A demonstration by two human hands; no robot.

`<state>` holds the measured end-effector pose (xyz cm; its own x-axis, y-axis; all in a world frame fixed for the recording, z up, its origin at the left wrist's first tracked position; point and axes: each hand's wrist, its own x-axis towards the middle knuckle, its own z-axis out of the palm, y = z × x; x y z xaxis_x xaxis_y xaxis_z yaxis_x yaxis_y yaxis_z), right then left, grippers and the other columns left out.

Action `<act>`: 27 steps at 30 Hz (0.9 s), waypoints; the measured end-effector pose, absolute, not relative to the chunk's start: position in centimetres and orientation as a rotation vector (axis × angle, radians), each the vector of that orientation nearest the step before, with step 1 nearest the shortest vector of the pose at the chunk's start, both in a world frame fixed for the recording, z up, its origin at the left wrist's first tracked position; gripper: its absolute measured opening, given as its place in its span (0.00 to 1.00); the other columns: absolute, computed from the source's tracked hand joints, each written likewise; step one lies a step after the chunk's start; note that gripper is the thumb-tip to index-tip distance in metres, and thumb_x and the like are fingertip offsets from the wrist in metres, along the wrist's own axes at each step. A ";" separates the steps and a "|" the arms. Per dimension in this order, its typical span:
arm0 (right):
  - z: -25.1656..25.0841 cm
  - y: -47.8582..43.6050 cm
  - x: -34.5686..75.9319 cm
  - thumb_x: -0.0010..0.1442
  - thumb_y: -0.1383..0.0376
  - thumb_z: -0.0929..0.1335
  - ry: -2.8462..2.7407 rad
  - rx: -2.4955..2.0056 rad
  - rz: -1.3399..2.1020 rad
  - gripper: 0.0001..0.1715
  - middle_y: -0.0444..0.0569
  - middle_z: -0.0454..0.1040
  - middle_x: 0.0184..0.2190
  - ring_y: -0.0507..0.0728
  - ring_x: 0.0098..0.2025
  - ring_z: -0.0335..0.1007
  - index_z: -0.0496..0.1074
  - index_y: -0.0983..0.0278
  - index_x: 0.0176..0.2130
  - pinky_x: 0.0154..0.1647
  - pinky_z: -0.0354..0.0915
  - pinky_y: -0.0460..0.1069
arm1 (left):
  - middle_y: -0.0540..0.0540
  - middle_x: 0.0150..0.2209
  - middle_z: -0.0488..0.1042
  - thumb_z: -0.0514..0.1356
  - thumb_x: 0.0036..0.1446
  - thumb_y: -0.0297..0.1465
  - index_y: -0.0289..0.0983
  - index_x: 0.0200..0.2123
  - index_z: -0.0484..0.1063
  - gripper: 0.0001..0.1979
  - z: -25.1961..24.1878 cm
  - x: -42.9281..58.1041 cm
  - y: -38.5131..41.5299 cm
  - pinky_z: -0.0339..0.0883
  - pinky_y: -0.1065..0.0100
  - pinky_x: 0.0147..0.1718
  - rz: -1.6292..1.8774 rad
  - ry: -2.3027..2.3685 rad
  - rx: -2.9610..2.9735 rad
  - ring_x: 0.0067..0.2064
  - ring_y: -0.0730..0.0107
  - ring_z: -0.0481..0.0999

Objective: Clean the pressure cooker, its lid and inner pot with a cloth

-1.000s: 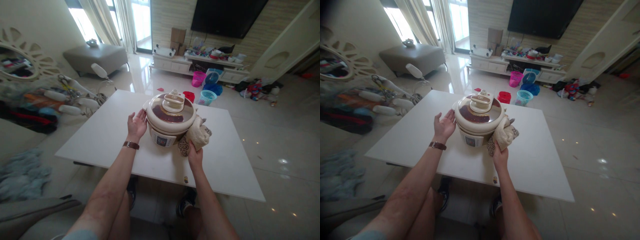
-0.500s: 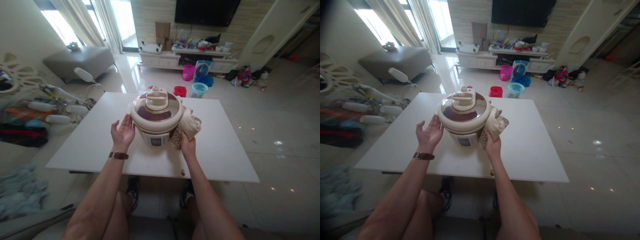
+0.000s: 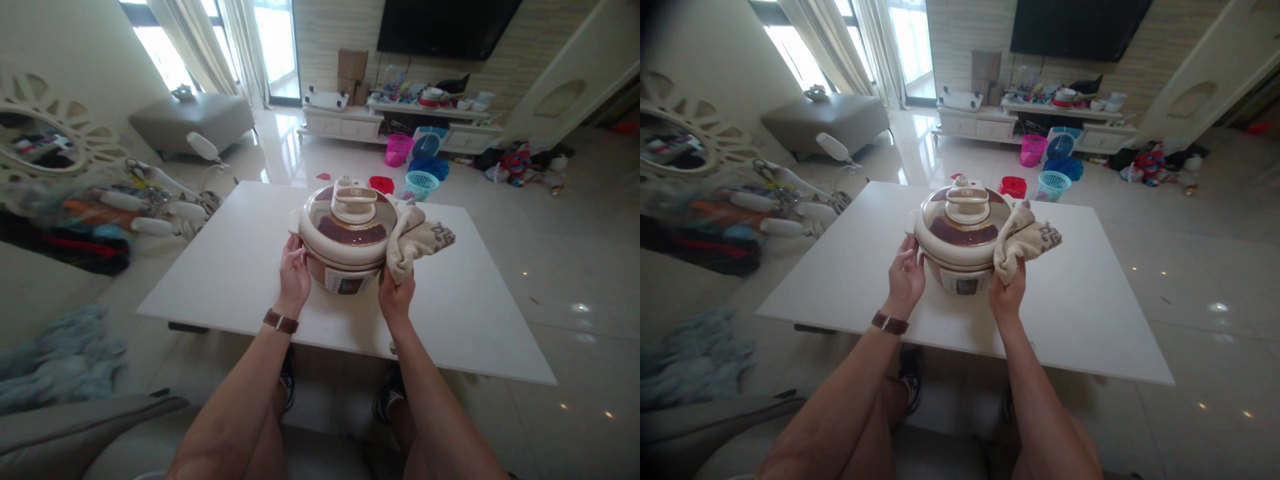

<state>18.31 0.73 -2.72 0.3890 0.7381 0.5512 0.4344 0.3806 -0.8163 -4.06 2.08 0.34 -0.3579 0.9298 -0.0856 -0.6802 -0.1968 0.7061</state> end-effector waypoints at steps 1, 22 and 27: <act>-2.6 0.8 18.5 0.64 0.51 0.70 -1.343 -1.207 0.194 0.27 0.59 0.80 0.59 0.69 0.65 0.73 0.78 0.63 0.56 0.71 0.63 0.69 | 0.45 0.69 0.72 0.63 0.52 0.27 0.42 0.53 0.78 0.23 0.2 -3.6 2.0 0.60 0.60 0.71 1.811 0.819 0.465 0.75 0.59 0.63; 2.1 4.0 17.3 0.69 0.57 0.66 -1.730 -1.111 -0.164 0.26 0.55 0.79 0.62 0.69 0.72 0.66 0.76 0.60 0.62 0.73 0.58 0.69 | 0.45 0.71 0.71 0.61 0.54 0.26 0.39 0.64 0.77 0.32 -1.5 -1.6 3.0 0.57 0.60 0.74 1.927 0.973 0.400 0.75 0.57 0.64; 0.8 4.9 18.5 0.70 0.57 0.67 -1.444 -1.205 -0.097 0.30 0.57 0.75 0.66 0.69 0.71 0.67 0.70 0.60 0.68 0.71 0.61 0.72 | 0.43 0.70 0.71 0.60 0.54 0.25 0.38 0.64 0.77 0.32 -1.4 -1.1 3.3 0.58 0.60 0.73 1.969 0.990 0.377 0.74 0.57 0.66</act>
